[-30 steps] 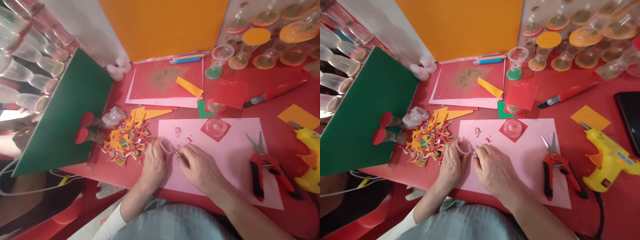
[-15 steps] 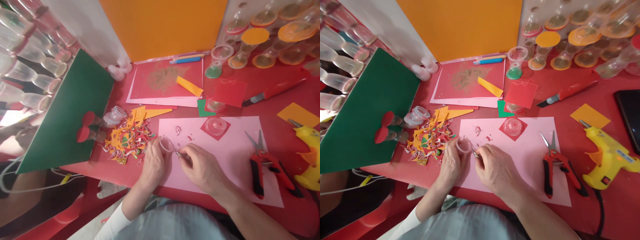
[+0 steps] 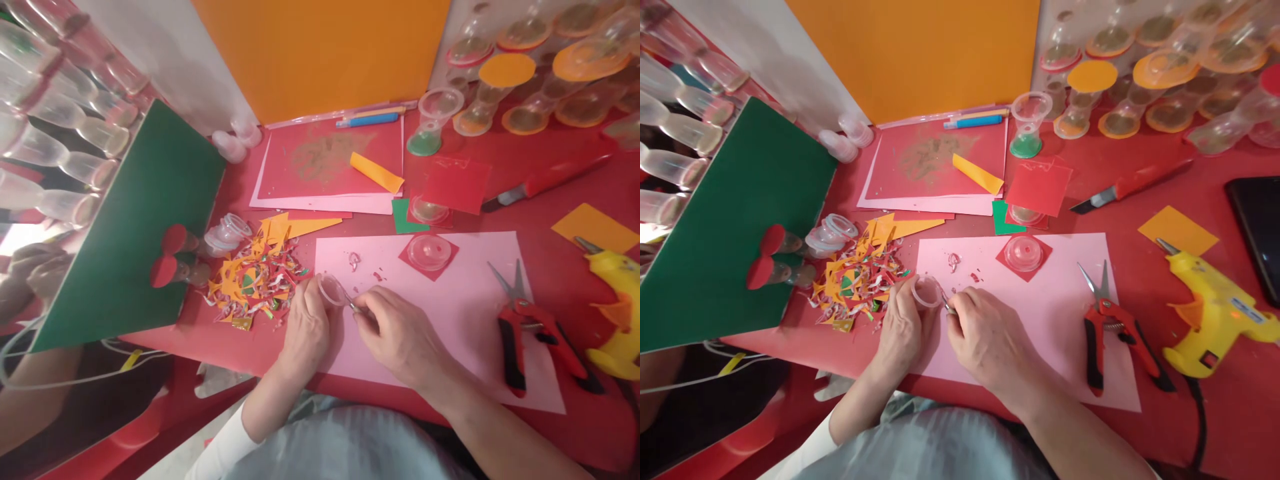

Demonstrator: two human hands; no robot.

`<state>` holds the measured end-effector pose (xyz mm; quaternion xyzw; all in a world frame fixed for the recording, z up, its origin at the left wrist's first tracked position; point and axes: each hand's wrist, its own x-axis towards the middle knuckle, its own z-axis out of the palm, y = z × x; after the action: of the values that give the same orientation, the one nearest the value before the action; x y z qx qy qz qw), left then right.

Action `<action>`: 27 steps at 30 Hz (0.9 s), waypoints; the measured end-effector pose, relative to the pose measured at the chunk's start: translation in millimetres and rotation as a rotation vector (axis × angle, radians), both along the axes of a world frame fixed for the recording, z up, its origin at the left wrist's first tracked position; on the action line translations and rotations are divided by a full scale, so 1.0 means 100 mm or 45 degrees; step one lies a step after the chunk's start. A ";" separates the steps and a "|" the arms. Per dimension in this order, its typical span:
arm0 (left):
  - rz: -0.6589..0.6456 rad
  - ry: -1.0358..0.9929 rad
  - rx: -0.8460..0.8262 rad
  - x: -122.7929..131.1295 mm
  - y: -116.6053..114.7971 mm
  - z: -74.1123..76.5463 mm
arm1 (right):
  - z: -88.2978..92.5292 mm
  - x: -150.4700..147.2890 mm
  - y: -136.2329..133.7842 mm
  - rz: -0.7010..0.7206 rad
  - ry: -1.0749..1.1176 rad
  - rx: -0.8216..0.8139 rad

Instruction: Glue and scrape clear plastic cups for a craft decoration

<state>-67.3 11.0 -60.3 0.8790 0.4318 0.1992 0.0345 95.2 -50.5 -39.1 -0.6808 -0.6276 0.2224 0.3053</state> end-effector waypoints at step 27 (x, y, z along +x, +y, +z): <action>0.004 -0.014 0.046 -0.03 0.05 -0.04 | 0.08 -0.05 0.06 -0.009 -0.130 -0.174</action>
<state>-70.0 15.8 -64.0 0.8777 0.4293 0.2119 0.0209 90.4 -44.1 -31.5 -0.7128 -0.6232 0.2287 0.2265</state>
